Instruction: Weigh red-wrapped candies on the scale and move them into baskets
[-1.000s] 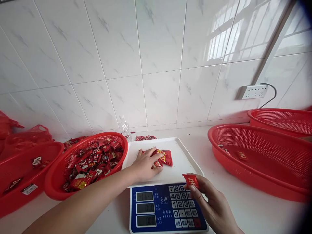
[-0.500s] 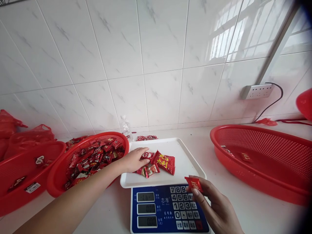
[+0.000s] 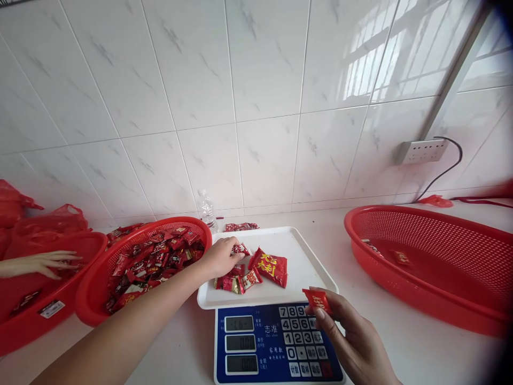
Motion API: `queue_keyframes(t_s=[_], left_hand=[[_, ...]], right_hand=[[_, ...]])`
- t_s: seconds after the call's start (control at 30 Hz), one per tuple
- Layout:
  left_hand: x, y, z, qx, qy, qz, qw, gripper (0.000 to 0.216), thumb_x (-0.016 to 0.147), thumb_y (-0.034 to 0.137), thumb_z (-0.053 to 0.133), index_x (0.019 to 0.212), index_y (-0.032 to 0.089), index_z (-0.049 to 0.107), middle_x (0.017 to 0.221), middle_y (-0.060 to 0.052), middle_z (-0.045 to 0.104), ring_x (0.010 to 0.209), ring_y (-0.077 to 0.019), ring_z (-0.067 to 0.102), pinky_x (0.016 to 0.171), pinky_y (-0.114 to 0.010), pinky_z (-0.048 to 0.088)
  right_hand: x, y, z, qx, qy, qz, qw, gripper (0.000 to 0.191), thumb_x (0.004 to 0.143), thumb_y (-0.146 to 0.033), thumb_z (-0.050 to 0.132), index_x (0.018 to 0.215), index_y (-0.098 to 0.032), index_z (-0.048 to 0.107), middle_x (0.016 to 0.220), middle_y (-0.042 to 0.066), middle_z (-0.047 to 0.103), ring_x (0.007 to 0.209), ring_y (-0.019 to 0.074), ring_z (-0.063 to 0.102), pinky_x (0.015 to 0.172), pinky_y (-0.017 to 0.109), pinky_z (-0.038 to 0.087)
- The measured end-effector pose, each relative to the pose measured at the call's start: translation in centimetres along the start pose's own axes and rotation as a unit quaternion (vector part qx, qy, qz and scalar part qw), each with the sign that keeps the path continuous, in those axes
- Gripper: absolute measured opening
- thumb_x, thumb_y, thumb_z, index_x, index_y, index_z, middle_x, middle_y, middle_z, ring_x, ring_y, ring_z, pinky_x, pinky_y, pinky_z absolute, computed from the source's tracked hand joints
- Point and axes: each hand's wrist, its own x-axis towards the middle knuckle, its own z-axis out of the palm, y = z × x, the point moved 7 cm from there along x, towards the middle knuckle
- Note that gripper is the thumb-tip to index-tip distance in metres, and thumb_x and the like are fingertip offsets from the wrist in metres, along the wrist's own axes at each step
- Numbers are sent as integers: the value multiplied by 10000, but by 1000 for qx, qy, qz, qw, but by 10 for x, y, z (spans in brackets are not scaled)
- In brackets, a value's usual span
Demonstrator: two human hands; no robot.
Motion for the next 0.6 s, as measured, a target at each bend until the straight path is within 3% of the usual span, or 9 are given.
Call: queue_keyframes(t_s=[0.1,0.17,0.23,0.33,0.47,0.6], left_hand=[[-10,0,-7,-27,-15,-10,999,224,850,357,484,994,193,533,917,-48,637,776,-202,590,689,-318,449],[-18,5,-10,-63,-50,13,997,375,843,418,509,1153,209,491,1110,-77,613,937,-220,587,782,-331,448],[-27,12,-7,-79,-105,50,990,583,824,527,519,1318,242,399,1336,-105,480,1165,-259,486,917,-365,402],[-36,18,5,-32,-143,81,986,737,780,664,489,1407,316,315,1455,-88,331,1307,-305,324,1024,-422,308],[-34,22,14,56,-67,110,990,667,815,688,385,1360,305,400,1298,-101,470,1186,-309,426,969,-449,350],[-24,25,19,118,-24,133,984,552,860,622,377,1233,242,519,1041,-92,572,993,-272,528,798,-369,441]], right_hand=[[-1,0,1,-2,-9,-3,1000,256,878,-404,510,1015,-221,626,856,55,714,686,171,678,559,221,569],[-2,-1,2,-5,-27,0,1000,257,882,-396,508,1033,-218,617,878,61,715,696,172,679,563,224,569],[-2,-3,1,-8,-32,0,999,253,887,-391,504,1037,-220,615,865,57,717,694,172,680,559,223,567],[-1,-6,0,-8,-26,-6,1000,252,885,-399,503,1018,-223,624,824,48,721,679,172,682,556,222,567],[0,-9,1,1,-18,-3,1000,252,864,-420,529,993,-232,638,800,33,725,658,164,681,550,209,558],[-1,-10,0,18,24,26,999,288,848,-479,534,940,-236,658,769,26,718,603,155,655,551,217,547]])
